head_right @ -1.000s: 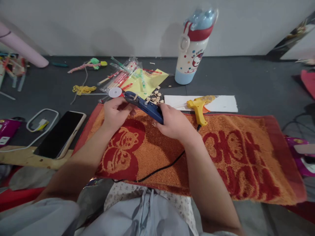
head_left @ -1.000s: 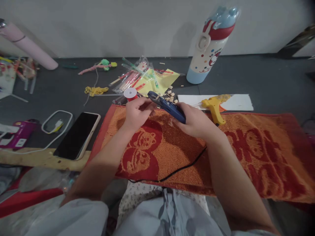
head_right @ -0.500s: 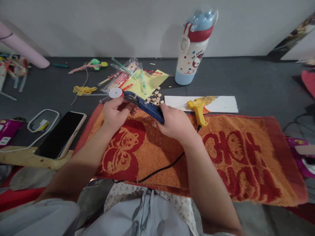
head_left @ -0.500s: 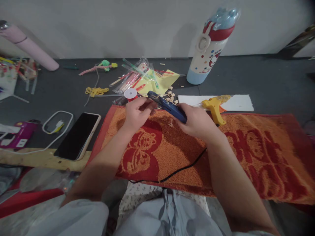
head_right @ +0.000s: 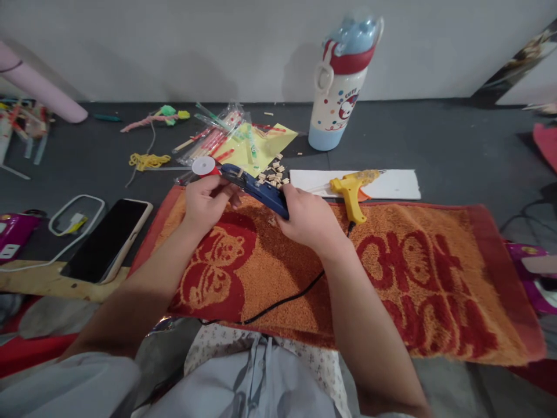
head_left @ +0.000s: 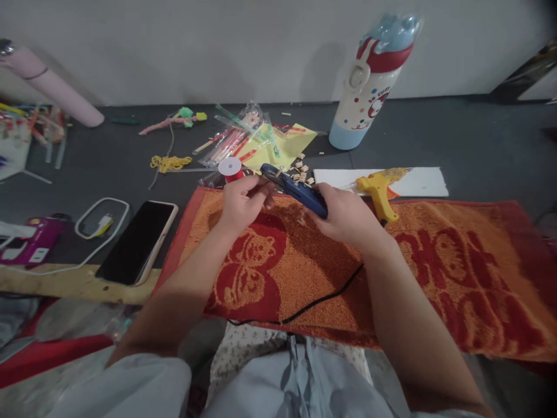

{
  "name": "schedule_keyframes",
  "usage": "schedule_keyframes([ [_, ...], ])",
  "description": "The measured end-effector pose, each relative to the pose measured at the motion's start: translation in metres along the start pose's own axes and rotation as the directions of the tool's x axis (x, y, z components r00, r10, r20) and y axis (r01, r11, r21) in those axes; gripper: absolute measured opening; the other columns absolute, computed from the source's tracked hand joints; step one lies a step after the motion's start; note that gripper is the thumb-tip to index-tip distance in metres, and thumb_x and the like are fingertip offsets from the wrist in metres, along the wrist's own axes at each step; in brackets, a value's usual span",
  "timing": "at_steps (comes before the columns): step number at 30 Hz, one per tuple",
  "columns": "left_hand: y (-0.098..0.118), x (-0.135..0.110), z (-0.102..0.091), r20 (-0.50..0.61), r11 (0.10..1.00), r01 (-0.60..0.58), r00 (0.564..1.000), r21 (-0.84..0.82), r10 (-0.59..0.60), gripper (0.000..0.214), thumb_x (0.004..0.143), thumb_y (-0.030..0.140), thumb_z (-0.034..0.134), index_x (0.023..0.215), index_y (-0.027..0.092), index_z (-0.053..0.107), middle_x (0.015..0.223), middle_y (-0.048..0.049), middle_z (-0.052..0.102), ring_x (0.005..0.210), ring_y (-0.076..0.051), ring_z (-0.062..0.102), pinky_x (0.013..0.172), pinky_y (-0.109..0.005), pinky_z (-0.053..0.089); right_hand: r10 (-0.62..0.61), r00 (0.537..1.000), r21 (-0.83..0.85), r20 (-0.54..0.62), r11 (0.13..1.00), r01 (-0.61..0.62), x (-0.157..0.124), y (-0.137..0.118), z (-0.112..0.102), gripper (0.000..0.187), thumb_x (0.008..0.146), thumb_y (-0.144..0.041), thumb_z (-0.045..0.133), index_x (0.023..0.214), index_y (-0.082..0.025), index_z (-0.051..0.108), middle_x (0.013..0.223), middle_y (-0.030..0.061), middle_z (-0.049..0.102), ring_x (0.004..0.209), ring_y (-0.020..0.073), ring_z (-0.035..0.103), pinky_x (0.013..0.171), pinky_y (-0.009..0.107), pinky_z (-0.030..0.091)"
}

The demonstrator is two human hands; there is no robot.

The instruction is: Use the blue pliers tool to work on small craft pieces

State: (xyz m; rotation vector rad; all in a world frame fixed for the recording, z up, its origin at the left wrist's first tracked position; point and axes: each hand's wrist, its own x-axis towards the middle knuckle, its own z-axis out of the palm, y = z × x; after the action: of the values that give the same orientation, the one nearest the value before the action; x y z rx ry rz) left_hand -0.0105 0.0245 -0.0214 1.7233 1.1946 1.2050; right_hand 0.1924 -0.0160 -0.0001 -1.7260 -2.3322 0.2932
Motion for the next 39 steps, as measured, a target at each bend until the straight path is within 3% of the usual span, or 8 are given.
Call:
schedule_keyframes([
  [20, -0.001, 0.0, 0.0, 0.009, 0.999, -0.014, 1.0, 0.039, 0.013, 0.019, 0.081, 0.024, 0.055, 0.065, 0.016, 0.062, 0.052, -0.0008, 0.062, 0.043, -0.009, 0.055, 0.044, -0.019, 0.045, 0.044, 0.998, -0.117, -0.039, 0.992, -0.048, 0.0, -0.006, 0.003, 0.029, 0.08, -0.037, 0.048, 0.095, -0.016, 0.06, 0.072, 0.0108, 0.067, 0.057, 0.0206, 0.057, 0.052, 0.03, 0.03],
  [39, -0.002, 0.001, -0.002, -0.006, 0.997, 0.019, 1.0, 0.08, -0.019, 0.021, 0.08, 0.024, 0.055, 0.062, 0.016, 0.062, 0.051, -0.0013, 0.061, 0.042, -0.01, 0.055, 0.044, -0.02, 0.046, 0.05, 0.999, -0.082, -0.009, 0.995, -0.051, 0.003, -0.007, 0.009, 0.03, 0.082, -0.036, 0.046, 0.097, -0.015, 0.062, 0.075, 0.0126, 0.068, 0.061, 0.0235, 0.06, 0.054, 0.031, 0.03],
])
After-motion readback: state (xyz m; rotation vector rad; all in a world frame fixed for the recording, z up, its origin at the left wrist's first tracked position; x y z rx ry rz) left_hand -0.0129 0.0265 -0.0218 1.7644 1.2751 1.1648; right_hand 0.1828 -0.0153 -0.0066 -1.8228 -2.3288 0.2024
